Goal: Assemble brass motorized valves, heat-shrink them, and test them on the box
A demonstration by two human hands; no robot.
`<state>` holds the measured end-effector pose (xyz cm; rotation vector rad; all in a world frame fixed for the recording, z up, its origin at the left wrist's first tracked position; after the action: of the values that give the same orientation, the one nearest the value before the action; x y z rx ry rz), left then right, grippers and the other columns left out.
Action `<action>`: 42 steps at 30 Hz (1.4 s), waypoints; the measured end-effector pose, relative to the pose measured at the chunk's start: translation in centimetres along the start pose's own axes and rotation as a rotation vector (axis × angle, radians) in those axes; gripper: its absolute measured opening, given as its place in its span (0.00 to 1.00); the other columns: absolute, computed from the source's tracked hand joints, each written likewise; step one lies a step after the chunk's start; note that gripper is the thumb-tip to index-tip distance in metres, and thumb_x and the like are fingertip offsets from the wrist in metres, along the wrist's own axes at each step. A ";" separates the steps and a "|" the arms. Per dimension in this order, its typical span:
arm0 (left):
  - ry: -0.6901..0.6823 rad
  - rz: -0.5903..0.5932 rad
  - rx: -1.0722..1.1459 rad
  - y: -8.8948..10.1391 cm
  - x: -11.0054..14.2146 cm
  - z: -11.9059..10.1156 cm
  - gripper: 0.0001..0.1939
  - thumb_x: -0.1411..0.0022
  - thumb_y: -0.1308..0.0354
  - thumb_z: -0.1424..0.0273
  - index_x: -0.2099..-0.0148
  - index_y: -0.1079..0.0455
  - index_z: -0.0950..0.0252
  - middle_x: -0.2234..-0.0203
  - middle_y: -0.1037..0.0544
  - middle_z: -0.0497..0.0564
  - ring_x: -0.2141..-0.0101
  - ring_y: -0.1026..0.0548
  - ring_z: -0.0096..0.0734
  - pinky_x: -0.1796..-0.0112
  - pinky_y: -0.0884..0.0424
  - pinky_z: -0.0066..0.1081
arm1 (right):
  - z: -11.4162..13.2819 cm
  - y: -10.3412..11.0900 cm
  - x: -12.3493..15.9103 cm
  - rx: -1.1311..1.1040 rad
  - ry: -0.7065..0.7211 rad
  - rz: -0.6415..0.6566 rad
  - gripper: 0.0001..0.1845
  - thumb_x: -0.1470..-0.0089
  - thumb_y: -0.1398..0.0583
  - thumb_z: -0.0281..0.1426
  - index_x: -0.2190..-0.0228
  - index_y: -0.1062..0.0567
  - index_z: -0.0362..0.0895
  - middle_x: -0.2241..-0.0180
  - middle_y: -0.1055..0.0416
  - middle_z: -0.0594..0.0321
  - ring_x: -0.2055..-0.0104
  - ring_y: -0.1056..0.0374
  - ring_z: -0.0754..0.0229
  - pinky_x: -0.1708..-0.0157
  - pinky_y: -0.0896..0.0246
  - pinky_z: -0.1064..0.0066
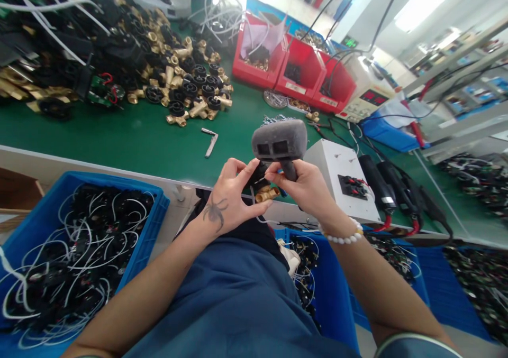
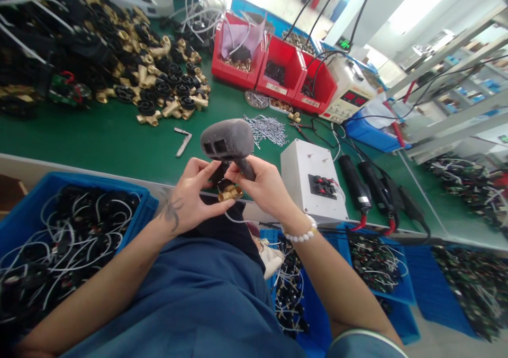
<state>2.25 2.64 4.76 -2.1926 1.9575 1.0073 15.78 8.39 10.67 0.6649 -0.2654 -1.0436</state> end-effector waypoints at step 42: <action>0.069 0.091 0.276 -0.1 -1.1 1.5 0.41 0.48 0.28 0.63 0.33 0.34 0.58 0.57 0.35 0.51 0.55 0.29 0.36 0.59 0.19 0.37 | 3.8 6.3 2.2 0.255 -0.025 -0.055 0.31 0.41 0.39 0.58 0.79 0.34 0.46 0.86 0.46 0.70 0.85 0.52 0.68 0.82 0.61 0.70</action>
<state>1.72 4.24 4.08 -2.0299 2.0972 0.6301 19.44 7.17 17.28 0.8933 -0.4087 -1.0812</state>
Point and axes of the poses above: each hand's wrist, its own x-axis away from the middle knuckle, its own y-axis out of the back of the hand, z = x × y, the point moved 7 cm from there along -x, towards the middle knuckle
